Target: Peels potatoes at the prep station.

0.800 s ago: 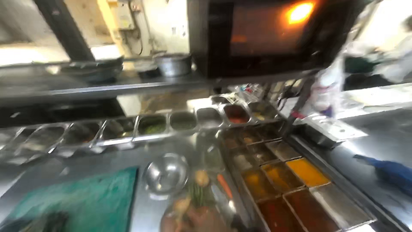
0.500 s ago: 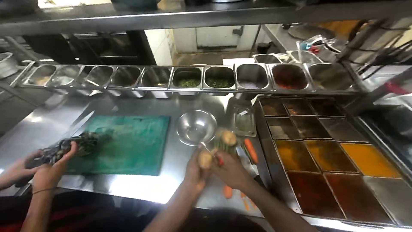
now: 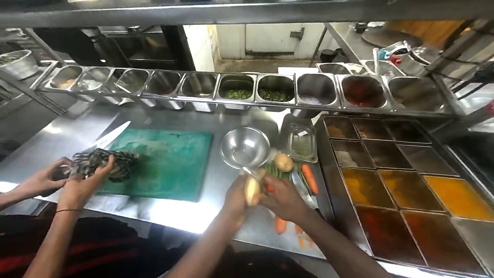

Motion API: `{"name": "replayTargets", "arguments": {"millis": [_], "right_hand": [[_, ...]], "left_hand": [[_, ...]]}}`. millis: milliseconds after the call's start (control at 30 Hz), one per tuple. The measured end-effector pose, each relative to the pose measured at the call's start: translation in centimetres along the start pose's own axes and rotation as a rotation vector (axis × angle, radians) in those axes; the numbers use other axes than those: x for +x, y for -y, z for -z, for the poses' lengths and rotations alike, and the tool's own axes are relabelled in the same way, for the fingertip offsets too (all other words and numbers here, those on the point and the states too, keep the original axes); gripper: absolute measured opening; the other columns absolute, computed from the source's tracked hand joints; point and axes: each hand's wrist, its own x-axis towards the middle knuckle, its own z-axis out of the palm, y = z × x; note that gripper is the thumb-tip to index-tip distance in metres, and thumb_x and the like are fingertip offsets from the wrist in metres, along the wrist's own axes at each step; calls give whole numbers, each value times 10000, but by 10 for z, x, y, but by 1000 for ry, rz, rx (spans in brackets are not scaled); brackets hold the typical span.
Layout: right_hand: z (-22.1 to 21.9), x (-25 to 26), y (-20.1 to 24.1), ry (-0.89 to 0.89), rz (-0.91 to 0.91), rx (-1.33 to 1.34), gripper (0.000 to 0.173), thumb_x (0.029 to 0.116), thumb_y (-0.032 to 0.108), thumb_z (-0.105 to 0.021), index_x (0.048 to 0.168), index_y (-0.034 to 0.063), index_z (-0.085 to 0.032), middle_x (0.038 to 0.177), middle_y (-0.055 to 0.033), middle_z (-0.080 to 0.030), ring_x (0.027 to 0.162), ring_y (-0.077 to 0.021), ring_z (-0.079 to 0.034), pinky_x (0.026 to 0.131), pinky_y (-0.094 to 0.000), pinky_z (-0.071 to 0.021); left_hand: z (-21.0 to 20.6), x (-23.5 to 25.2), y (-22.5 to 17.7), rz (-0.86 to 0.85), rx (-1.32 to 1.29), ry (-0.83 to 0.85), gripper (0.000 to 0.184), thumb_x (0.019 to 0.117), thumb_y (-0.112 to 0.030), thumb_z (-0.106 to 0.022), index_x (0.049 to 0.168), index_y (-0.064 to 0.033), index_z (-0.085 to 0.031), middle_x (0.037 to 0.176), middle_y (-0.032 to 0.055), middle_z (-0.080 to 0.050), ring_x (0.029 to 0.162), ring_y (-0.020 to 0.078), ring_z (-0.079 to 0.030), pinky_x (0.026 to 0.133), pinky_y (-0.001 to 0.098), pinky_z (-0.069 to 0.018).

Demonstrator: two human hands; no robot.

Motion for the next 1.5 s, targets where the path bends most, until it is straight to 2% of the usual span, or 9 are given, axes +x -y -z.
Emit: {"name": "replayTargets", "arguments": {"millis": [100, 400, 700, 833, 967, 1067, 1200, 1367, 1500], "right_hand": [[2, 0, 9, 90, -10, 17, 795, 663, 724, -818, 1136, 107, -657, 842, -31, -661, 758, -179, -635, 716, -449, -555], [-23, -15, -8, -366, 442, -542, 686, 992, 730, -340, 867, 125, -638, 621, -40, -607, 505, -212, -633, 411, -399, -504], [-13, -4, -16, -273, 512, -390, 618, 992, 675, -445, 830, 110, -637, 608, -35, -597, 523, -188, -629, 452, -401, -523], [-18, 2, -19, -327, 680, -390, 391, 955, 508, -608, 816, 143, -604, 618, 5, -586, 514, -138, -607, 441, -340, -508], [-22, 4, -27, -451, 788, -443, 268, 964, 359, -575, 797, 149, -582, 642, -6, -593, 544, -157, -612, 451, -340, -504], [-38, -6, -35, -454, 475, -226, 360, 968, 431, -602, 805, 114, -649, 647, -7, -642, 558, -132, -643, 490, -348, -546], [-38, -20, -12, 130, -533, 772, 328, 1018, 444, -605, 974, 128, -530, 605, 56, -403, 427, -39, -361, 395, -196, -360], [-28, -11, 8, 90, -284, 417, 532, 745, 574, -838, 901, 125, -600, 699, 55, -509, 585, -73, -472, 573, -290, -445], [-16, 1, 28, 110, -229, 90, 672, 711, 639, -823, 1048, 83, -652, 776, -13, -593, 698, -165, -567, 687, -424, -510]], "left_hand": [[5, -2, 0, -26, -15, 45, 569, 1125, -426, -208, 1131, -31, -617, 843, 115, -658, 662, 174, -623, 601, 298, -539], [-10, -12, -7, 268, -581, -26, 462, 1070, -403, -275, 948, -73, -575, 702, 107, -606, 556, 190, -602, 479, 323, -513], [-2, -15, -13, 212, -322, 89, 669, 1051, -629, -248, 1147, -82, -621, 882, 139, -669, 731, 229, -666, 644, 367, -580], [-6, -14, -11, 241, -409, 30, 458, 1047, -490, -449, 932, -81, -619, 728, 87, -604, 574, 167, -574, 522, 306, -511], [-14, -17, -16, 334, -560, -27, 439, 1032, -521, -410, 982, -123, -589, 818, 82, -625, 715, 213, -636, 630, 394, -558], [-2, -4, -12, 244, -587, 15, 489, 1063, -477, -338, 1128, -90, -629, 907, 136, -662, 764, 254, -661, 661, 409, -571], [29, 18, -5, 100, -517, 51, 572, 1088, -461, -245, 1279, -67, -614, 970, 175, -669, 751, 256, -656, 648, 370, -562], [30, 12, -4, 28, -516, 85, 486, 1048, -398, -304, 1108, -53, -639, 888, 151, -671, 703, 223, -653, 589, 333, -543], [21, 3, -6, 10, -551, 161, 484, 1025, -402, -301, 1053, -54, -635, 837, 167, -678, 678, 241, -678, 573, 365, -574]]}}
